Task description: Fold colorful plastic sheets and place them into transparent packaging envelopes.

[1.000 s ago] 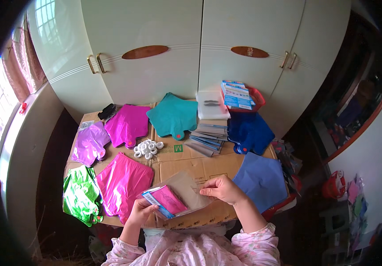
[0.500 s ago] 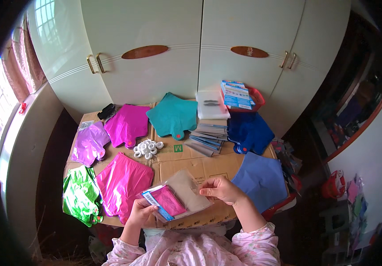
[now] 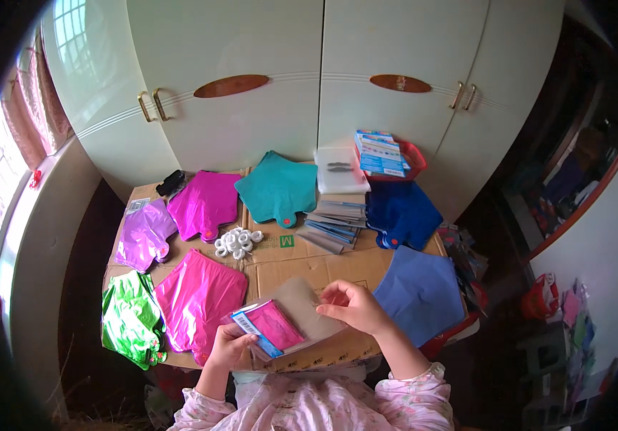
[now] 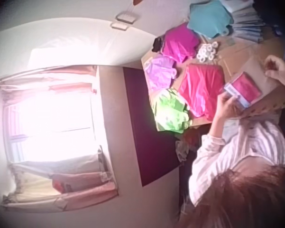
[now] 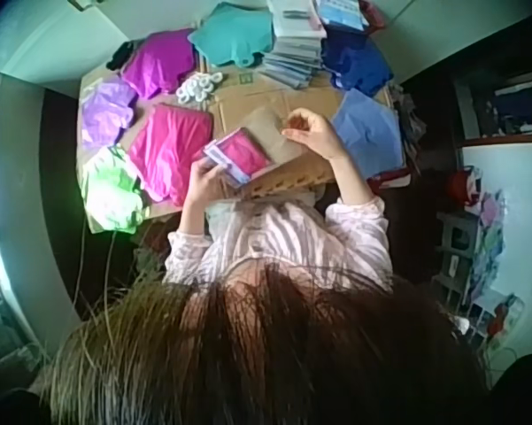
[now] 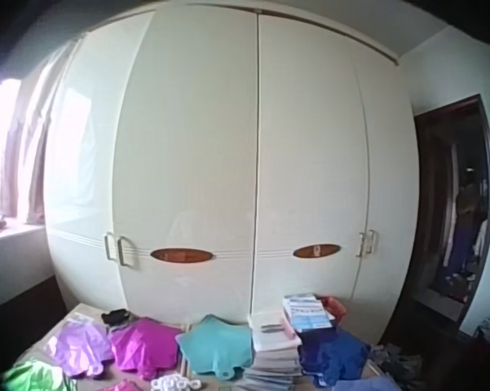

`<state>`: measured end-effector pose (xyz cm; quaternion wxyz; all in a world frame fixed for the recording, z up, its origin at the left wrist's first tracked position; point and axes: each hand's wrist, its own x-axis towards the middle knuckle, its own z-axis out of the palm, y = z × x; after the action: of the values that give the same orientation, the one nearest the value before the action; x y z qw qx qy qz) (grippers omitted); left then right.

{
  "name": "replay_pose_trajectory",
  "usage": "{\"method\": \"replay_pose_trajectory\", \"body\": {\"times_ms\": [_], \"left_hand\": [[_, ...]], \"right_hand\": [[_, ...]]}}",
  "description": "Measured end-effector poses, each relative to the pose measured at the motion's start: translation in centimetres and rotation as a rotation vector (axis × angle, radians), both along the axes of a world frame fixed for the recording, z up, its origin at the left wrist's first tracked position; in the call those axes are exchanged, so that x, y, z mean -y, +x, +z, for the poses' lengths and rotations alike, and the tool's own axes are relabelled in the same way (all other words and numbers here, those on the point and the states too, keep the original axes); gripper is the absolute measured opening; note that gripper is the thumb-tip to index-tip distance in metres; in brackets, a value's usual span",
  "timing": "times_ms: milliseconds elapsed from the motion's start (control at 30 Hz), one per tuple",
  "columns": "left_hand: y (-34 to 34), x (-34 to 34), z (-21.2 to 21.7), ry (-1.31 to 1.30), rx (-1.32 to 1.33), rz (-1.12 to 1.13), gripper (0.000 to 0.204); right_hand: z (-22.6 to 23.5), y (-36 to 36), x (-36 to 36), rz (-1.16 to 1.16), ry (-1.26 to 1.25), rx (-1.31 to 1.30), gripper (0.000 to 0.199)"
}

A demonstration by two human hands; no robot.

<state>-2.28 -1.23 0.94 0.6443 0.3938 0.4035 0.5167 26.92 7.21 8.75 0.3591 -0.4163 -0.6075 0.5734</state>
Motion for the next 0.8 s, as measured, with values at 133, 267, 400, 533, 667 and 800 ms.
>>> {"method": "replay_pose_trajectory", "body": {"times_ms": [133,267,400,533,667,800], "left_hand": [[0.1,0.2,-0.1,0.006,-0.016,-0.021,0.018],[0.6,0.2,0.1,0.063,-0.023,-0.036,0.019],[1.1,0.3,-0.2,0.059,-0.062,-0.038,0.019],[1.8,0.2,-0.2,0.076,-0.079,-0.058,0.018],[2.8,-0.1,-0.4,0.092,-0.109,-0.079,0.017],[3.4,-0.4,-0.3,0.078,-0.127,-0.084,0.016]], "right_hand": [[0.6,-0.7,0.6,-0.189,0.425,0.339,0.022],[-0.1,-0.8,0.9,-0.278,0.526,0.355,0.019],[0.0,-1.0,1.5,-0.353,0.73,0.5,0.015],[0.4,-1.1,2.0,-0.447,0.926,0.695,0.014],[0.3,-0.6,2.5,-0.501,1.002,0.846,0.017],[-0.1,0.4,2.5,-0.527,0.888,0.723,0.019]]}}
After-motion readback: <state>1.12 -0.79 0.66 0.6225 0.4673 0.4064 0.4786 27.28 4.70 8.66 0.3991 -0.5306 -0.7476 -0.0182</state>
